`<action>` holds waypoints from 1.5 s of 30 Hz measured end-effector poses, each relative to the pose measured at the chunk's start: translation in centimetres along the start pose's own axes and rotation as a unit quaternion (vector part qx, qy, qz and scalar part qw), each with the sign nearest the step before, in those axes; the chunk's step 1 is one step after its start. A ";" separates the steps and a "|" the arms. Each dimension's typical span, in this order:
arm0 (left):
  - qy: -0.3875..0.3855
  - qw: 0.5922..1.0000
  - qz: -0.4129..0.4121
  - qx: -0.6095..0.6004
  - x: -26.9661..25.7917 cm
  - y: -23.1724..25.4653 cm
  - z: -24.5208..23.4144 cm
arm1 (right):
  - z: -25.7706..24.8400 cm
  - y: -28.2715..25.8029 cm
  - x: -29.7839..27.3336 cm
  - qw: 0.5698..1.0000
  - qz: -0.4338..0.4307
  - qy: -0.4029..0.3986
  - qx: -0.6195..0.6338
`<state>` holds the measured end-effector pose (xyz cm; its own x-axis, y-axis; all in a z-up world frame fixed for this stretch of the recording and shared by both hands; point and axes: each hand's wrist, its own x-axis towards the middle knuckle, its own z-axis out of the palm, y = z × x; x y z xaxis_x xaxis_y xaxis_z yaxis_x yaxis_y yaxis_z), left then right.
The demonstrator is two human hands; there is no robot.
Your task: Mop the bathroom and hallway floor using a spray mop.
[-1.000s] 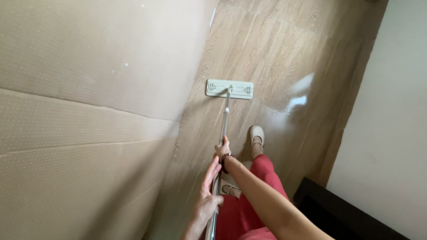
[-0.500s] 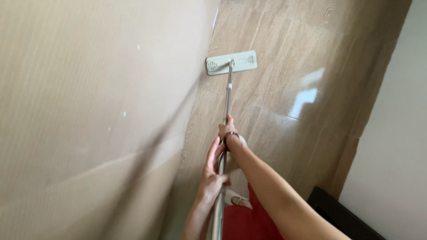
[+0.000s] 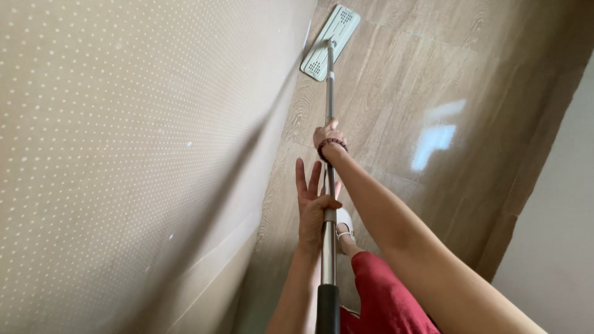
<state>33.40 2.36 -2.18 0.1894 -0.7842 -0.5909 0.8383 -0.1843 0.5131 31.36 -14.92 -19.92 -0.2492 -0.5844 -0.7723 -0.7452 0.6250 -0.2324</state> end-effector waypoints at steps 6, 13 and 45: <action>0.009 1.000 0.018 0.010 -1.3 0.7 -0.7 | -2.3 0.7 -4.3 0.990 -0.026 -0.076 0.118; 0.025 0.999 0.022 -0.013 -9.2 -0.7 -4.7 | 1.6 5.3 -10.9 0.990 -0.028 -0.084 0.106; -0.038 0.947 -0.169 0.270 -36.4 -5.2 -25.2 | 22.3 36.4 -29.8 0.811 0.100 -0.076 0.572</action>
<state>35.06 46.80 0.92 -0.0976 -0.6636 -0.7417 0.4567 -0.6920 0.5591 25.42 36.80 -18.53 -0.1503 -0.3960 -0.9059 0.3836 0.8212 -0.4226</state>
